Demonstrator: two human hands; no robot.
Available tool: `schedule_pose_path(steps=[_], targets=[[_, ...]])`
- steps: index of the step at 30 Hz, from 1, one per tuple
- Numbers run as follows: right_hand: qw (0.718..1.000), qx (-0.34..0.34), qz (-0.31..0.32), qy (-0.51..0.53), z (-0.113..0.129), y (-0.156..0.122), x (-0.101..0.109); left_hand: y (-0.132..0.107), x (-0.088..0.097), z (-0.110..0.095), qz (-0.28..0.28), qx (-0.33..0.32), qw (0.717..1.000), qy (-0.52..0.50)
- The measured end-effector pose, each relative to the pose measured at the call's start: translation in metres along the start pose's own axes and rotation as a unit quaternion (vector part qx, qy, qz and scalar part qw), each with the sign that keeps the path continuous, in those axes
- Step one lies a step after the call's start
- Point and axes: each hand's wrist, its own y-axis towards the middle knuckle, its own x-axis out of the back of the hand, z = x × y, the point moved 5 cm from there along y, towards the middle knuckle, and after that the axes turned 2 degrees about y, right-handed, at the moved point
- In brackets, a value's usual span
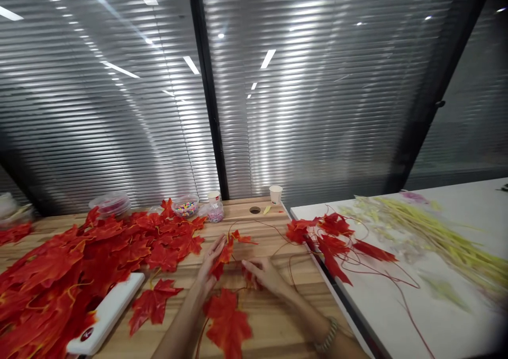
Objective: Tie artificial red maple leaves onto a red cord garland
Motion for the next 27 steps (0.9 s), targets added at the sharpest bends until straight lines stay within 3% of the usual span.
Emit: schedule_pose_path(steps=[4, 7, 13, 19, 23, 27], targets=[[0.991, -0.051, 0.079, 0.097, -0.004, -0.001, -0.01, -0.006, -0.009, -0.002, 0.076, -0.02, 0.997, -0.001], [0.973, -0.074, 0.088, 0.198, -0.002, -0.003, -0.012, -0.006, -0.014, 0.003, 0.106, 0.001, 0.994, -0.016], [0.948, -0.026, 0.017, 0.317, 0.011, -0.002, 0.005, -0.007, -0.026, 0.007, 0.128, 0.055, 0.99, -0.038], [0.909, 0.008, -0.071, 0.41, 0.006, 0.007, 0.031, -0.041, -0.053, 0.0, 0.249, 0.15, 0.948, 0.131], [0.893, 0.011, -0.104, 0.438, -0.001, 0.01, 0.042, -0.066, -0.047, -0.016, 0.253, 0.169, 0.93, 0.207], [0.885, 0.009, -0.116, 0.451, -0.004, 0.01, 0.047, -0.092, -0.027, -0.029, 0.238, 0.206, 0.923, 0.22]])
